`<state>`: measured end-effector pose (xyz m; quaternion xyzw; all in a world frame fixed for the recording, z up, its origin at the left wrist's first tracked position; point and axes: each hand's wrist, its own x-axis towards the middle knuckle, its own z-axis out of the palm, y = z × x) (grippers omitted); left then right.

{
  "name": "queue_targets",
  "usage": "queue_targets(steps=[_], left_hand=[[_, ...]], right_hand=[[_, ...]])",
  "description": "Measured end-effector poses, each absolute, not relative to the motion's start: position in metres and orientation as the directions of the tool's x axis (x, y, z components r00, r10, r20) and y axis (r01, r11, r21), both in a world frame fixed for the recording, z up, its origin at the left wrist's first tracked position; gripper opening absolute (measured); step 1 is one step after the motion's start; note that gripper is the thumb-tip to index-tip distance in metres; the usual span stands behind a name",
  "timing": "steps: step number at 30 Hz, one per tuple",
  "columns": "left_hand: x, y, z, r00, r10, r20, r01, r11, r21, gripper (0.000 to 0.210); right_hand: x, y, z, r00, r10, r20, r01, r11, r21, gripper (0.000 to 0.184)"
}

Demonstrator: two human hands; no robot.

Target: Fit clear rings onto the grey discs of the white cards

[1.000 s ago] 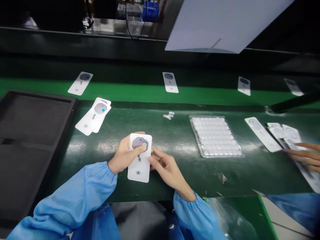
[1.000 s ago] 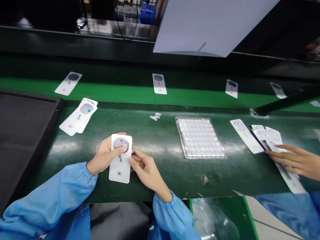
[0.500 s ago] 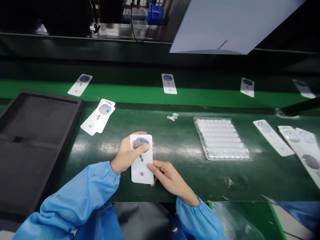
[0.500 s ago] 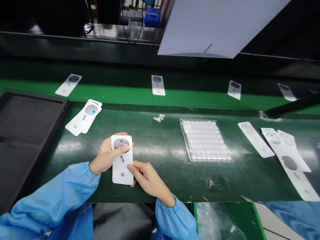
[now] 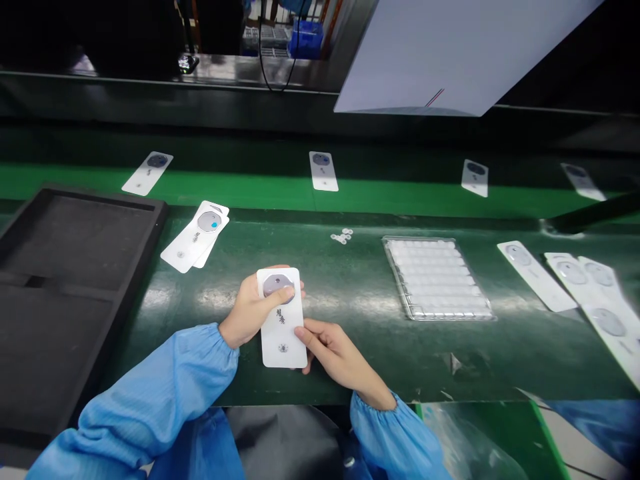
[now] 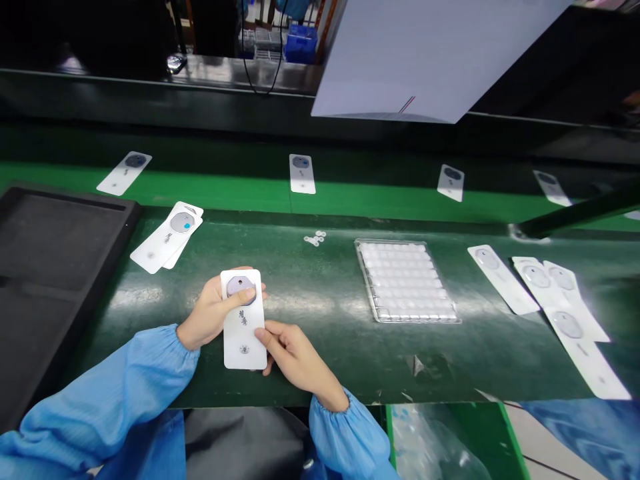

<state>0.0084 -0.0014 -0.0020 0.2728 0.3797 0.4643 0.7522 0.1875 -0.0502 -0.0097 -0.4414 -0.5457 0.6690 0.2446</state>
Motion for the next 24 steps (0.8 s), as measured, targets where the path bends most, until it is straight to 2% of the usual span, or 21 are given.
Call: queue_targets(steps=[5, 9, 15, 17, 19, 21, 23, 24], left_hand=[[0.008, 0.001, 0.001, 0.324, 0.885, -0.335, -0.573, 0.465, 0.675, 0.066], [0.007, 0.001, -0.002, 0.273, 0.907, -0.32, -0.512, 0.418, 0.75, 0.072], [0.01, -0.005, -0.007, 0.167, 0.941, -0.293, -0.483, 0.337, 0.808, 0.064], [0.006, -0.001, -0.002, 0.148, 0.954, -0.261, -0.442, 0.3, 0.846, 0.066], [-0.008, 0.014, 0.006, 0.112, 0.977, -0.18, -0.338, 0.208, 0.918, 0.072], [-0.037, 0.042, 0.02, 0.012, 0.999, -0.041, -0.149, 0.042, 0.988, 0.075], [-0.08, 0.078, 0.038, -0.13, 0.983, 0.129, 0.139, -0.111, 0.984, 0.071], [-0.103, 0.097, 0.049, -0.182, 0.965, 0.188, 0.309, -0.126, 0.943, 0.065]], right_hand=[[0.186, -0.05, -0.007, -0.493, 0.81, -0.318, 0.095, -0.313, -0.945, 0.049], [0.186, -0.048, -0.007, -0.503, 0.801, -0.325, 0.113, -0.311, -0.944, 0.048], [0.184, -0.059, -0.014, -0.499, 0.793, -0.349, 0.158, -0.313, -0.937, 0.042], [0.182, -0.056, -0.013, -0.501, 0.787, -0.36, 0.157, -0.327, -0.932, 0.05], [0.178, -0.036, -0.005, -0.484, 0.809, -0.333, 0.139, -0.304, -0.942, 0.057], [0.166, 0.006, 0.01, -0.444, 0.858, -0.257, 0.112, -0.231, -0.966, 0.058], [0.146, 0.064, 0.03, -0.413, 0.897, -0.156, 0.074, -0.137, -0.988, 0.055], [0.133, 0.094, 0.04, -0.404, 0.908, -0.108, 0.051, -0.096, -0.994, 0.052]])
